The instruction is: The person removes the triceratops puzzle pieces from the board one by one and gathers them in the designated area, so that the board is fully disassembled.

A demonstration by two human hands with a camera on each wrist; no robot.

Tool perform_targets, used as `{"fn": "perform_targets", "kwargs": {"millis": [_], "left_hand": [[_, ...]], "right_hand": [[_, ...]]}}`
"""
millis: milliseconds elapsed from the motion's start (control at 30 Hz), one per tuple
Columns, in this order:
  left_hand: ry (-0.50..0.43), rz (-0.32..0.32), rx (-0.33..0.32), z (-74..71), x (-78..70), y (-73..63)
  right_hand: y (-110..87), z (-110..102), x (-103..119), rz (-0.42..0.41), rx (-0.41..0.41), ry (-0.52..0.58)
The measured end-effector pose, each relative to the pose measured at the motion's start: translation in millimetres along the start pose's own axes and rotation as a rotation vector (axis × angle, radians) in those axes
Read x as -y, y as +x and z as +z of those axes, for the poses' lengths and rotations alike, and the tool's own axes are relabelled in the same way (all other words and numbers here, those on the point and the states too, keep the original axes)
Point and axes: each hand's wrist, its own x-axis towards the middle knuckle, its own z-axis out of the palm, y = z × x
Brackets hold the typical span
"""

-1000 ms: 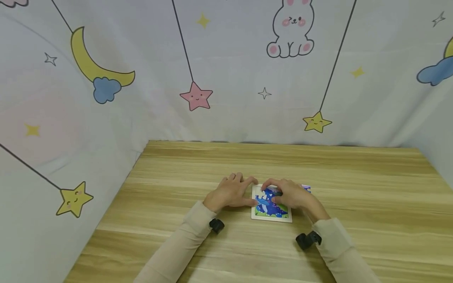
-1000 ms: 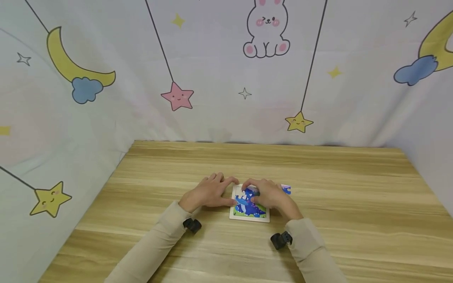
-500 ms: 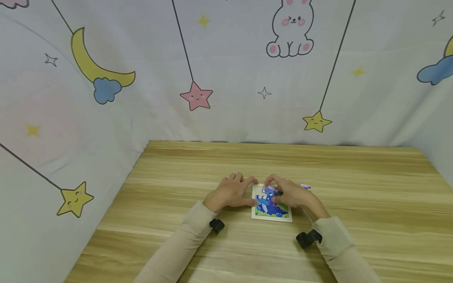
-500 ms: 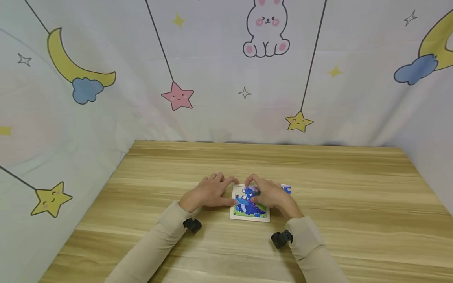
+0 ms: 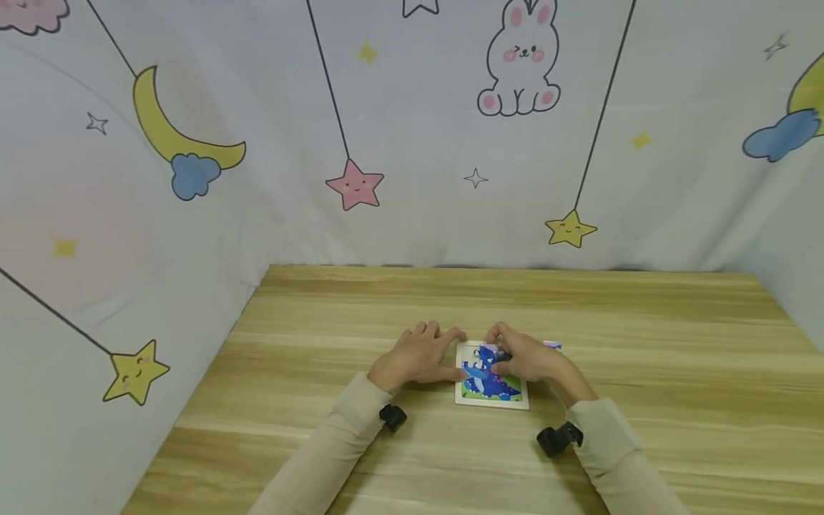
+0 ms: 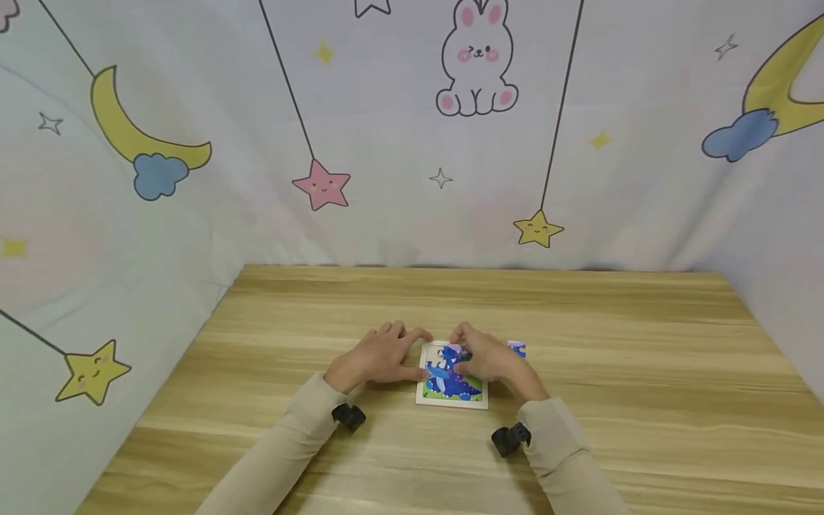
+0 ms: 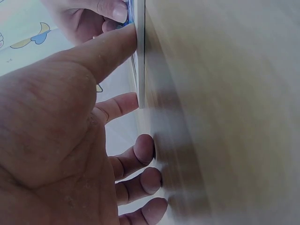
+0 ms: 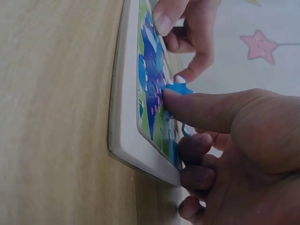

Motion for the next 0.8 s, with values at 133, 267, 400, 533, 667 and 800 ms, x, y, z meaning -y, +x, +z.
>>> {"fn": "perform_targets", "kwargs": {"millis": [133, 267, 400, 533, 667, 800], "left_hand": [[-0.003, 0.002, -0.006, 0.7, -1.2, 0.3], [-0.005, -0.001, -0.005, 1.2, -2.6, 1.5], [-0.010, 0.000, -0.001, 1.8, -3.5, 2.2], [-0.018, 0.009, -0.001, 1.7, -3.0, 1.6], [-0.029, 0.011, -0.004, 1.2, -1.4, 0.2], [-0.036, 0.011, -0.004, 0.9, 0.3, -0.8]], "right_hand": [[-0.6, -1.4, -4.5, -0.016, -0.012, 0.037], [-2.5, -5.2, -8.9, -0.022, -0.042, 0.077], [-7.3, -15.4, -13.6, 0.012, -0.077, 0.116], [-18.4, -34.7, -21.9, 0.024, -0.121, 0.134], [-33.9, -57.4, -32.9, 0.036, -0.166, 0.148], [-49.6, -76.1, -45.1, 0.049, -0.199, 0.151]]}}
